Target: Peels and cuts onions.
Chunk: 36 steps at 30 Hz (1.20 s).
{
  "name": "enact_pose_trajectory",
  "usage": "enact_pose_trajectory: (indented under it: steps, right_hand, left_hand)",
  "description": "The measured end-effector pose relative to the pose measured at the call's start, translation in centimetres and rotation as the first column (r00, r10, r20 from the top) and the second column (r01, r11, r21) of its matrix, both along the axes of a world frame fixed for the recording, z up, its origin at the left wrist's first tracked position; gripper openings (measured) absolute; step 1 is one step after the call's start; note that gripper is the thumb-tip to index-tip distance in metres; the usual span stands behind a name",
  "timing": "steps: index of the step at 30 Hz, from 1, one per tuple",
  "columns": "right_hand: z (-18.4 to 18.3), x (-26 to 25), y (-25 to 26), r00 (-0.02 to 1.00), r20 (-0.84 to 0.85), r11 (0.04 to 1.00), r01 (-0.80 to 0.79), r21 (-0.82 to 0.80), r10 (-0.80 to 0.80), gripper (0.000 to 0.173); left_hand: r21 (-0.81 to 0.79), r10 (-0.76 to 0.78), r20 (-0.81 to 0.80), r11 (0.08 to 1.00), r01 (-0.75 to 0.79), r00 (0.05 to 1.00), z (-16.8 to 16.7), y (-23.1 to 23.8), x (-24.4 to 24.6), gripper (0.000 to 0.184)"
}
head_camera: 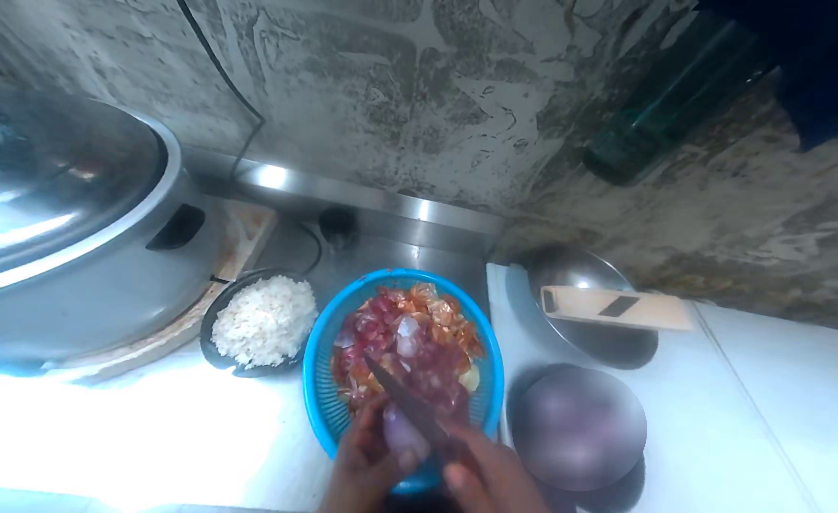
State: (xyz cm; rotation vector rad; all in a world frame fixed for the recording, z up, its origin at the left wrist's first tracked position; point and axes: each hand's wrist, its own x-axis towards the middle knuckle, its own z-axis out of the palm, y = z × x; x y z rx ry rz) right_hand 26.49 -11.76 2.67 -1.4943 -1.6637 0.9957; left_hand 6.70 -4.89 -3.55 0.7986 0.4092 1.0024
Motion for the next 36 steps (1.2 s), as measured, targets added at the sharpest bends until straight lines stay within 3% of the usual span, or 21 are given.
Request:
enact_pose_trajectory:
  steps: [3,7,11,14,18,21,23,25,27,31,34,36]
  right_hand:
    - [0.2,-0.2,0.0,0.993,-0.074,0.995,0.089,-0.040,-0.092,0.051]
    - [-0.4,0.6,0.5,0.932,-0.207,0.947,0.259,-0.191,-0.297,0.045]
    - [0.3,0.3,0.0,0.988,-0.090,0.972,0.103,-0.211,-0.125,0.077]
    - [0.5,0.0,0.2,0.999,-0.038,0.986,-0.001,-0.169,-0.006,0.083]
    - [-0.3,0.0,0.7,0.995,-0.084,0.981,-0.062,-0.184,0.048,0.071]
    - [-1.2,0.1,0.9,0.987,-0.147,0.984,0.035,-0.173,-0.061,0.050]
    - [-1.6,0.3,0.9,0.968,-0.203,0.976,0.107,-0.190,-0.146,0.047]
    - [-1.6,0.4,0.7,0.961,-0.224,0.975,0.121,-0.186,-0.162,0.055]
    - [-1.2,0.5,0.6,0.979,-0.191,0.983,0.041,-0.178,-0.075,0.074]
    - [-1.3,0.3,0.8,0.976,-0.183,0.974,-0.148,-0.170,0.116,0.083]
    - [-1.6,0.3,0.9,0.972,-0.206,0.986,-0.134,-0.104,0.110,0.064]
    - [-1.9,0.1,0.9,0.977,-0.214,0.996,-0.022,-0.083,0.004,0.051]
  left_hand:
    - [-0.029,0.017,-0.032,0.999,-0.018,0.999,0.1,0.3,0.0,0.058]
    - [0.034,-0.014,0.046,0.999,0.012,0.999,-0.7,0.4,-0.2,0.057]
    - [-0.010,0.028,0.007,1.000,-0.028,1.000,-0.3,0.2,-0.3,0.058]
    - [-0.166,0.047,0.024,0.985,-0.042,0.999,0.1,0.1,0.1,0.057]
    - [-0.311,0.014,0.110,0.950,0.021,0.994,0.3,0.0,0.3,0.057]
    - [-0.390,0.003,0.139,0.919,0.052,0.990,0.4,-0.2,0.4,0.054]
    - [-0.428,0.010,0.135,0.902,0.050,0.991,0.4,-0.3,0.6,0.063]
    - [-0.466,0.038,0.086,0.885,0.007,0.996,0.8,-0.1,0.8,0.076]
    - [-0.494,0.069,0.072,0.869,-0.025,0.995,0.8,0.1,0.9,0.076]
    - [-0.475,0.060,0.147,0.880,0.017,0.987,0.2,-0.1,1.0,0.050]
    - [-0.456,0.034,0.169,0.889,0.047,0.985,-0.1,-0.3,0.9,0.052]
    - [-0.449,0.038,0.153,0.893,0.035,0.988,-0.1,-0.3,0.8,0.061]
